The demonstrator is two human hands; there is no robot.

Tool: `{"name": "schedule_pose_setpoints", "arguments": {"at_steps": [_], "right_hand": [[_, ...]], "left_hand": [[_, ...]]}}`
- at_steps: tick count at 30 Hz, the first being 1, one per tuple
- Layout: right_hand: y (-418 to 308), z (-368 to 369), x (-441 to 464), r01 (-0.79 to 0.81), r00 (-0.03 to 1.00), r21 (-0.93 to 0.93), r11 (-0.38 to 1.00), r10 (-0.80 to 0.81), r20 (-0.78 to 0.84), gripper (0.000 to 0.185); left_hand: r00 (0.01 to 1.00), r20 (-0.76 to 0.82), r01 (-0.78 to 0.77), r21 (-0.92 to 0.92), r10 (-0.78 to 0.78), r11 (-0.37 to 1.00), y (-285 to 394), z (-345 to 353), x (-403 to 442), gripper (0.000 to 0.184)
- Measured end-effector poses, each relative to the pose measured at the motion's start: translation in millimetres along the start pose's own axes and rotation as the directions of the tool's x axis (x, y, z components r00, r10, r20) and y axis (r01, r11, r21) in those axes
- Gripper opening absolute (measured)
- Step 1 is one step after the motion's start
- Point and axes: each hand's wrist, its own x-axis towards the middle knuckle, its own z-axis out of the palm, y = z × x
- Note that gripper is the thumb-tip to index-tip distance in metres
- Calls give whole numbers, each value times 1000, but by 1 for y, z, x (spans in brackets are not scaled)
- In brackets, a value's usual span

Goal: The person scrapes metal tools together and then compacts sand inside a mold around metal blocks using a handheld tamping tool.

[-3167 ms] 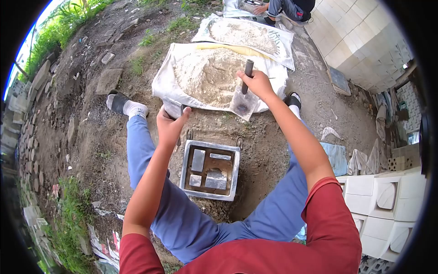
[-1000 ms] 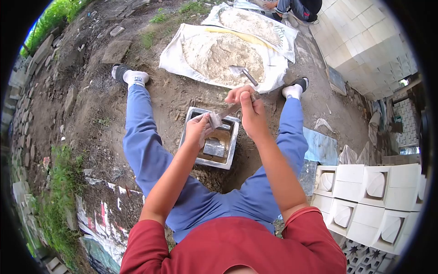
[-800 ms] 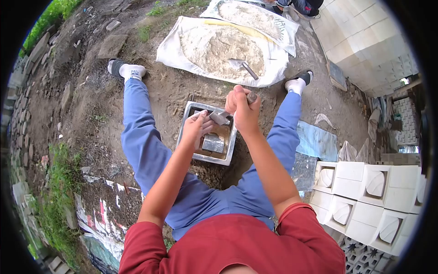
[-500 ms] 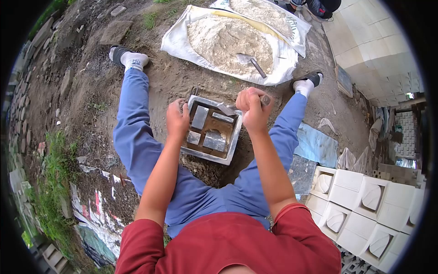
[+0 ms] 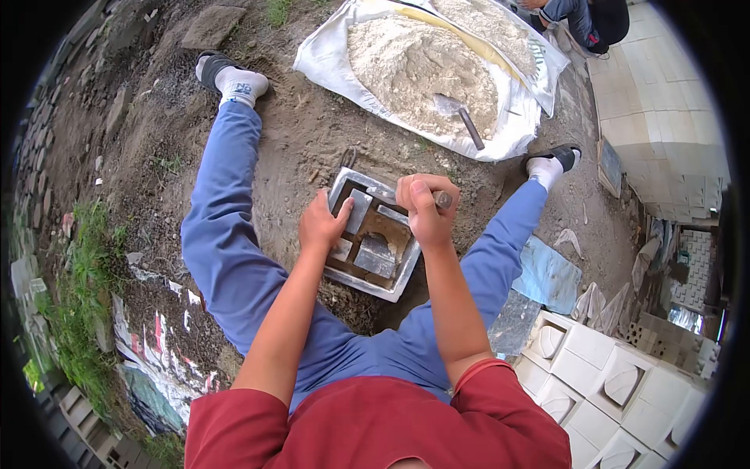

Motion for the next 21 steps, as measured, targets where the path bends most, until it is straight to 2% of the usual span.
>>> {"name": "schedule_pose_setpoints", "arguments": {"at_steps": [1, 3, 7, 9, 13, 15, 16, 19, 21], "right_hand": [[3, 0, 3, -8, 1000, 5, 1000, 8, 8, 10], [9, -2, 10, -85, 994, -106, 991, 92, 63, 17], [25, 2, 20, -174, 981, -75, 982, 179, 72, 21], [33, 13, 21, -170, 985, -29, 985, 169, -31, 20], [51, 17, 26, -196, 980, -35, 980, 195, -29, 20], [59, 20, 29, -102, 994, -62, 993, 105, 44, 17], [61, 21, 31, -109, 992, -63, 992, 113, 55, 17], [68, 24, 30, -130, 991, -48, 990, 131, 31, 17], [70, 26, 28, -135, 990, -40, 990, 134, -42, 18]], "left_hand": [[1000, 0, -4, -24, 4, 1000, 0, 0, 1, 64], [1000, -3, -5, -24, 5, 1000, 0, -2, 1, 64], [1000, 18, 13, -22, -13, 1000, 3, -4, 2, 70], [996, 81, 52, -39, -48, 998, 8, -12, 2, 75], [997, 54, 61, 16, -61, 998, 11, -14, 2, 80], [996, 57, 75, 2, -75, 997, 8, -12, 2, 80], [995, 63, 73, -8, -72, 997, 8, -10, 3, 81], [994, 80, 80, -28, -78, 996, 7, -10, 3, 80], [993, 79, 86, -41, -82, 995, 6, -9, 3, 78]]}}
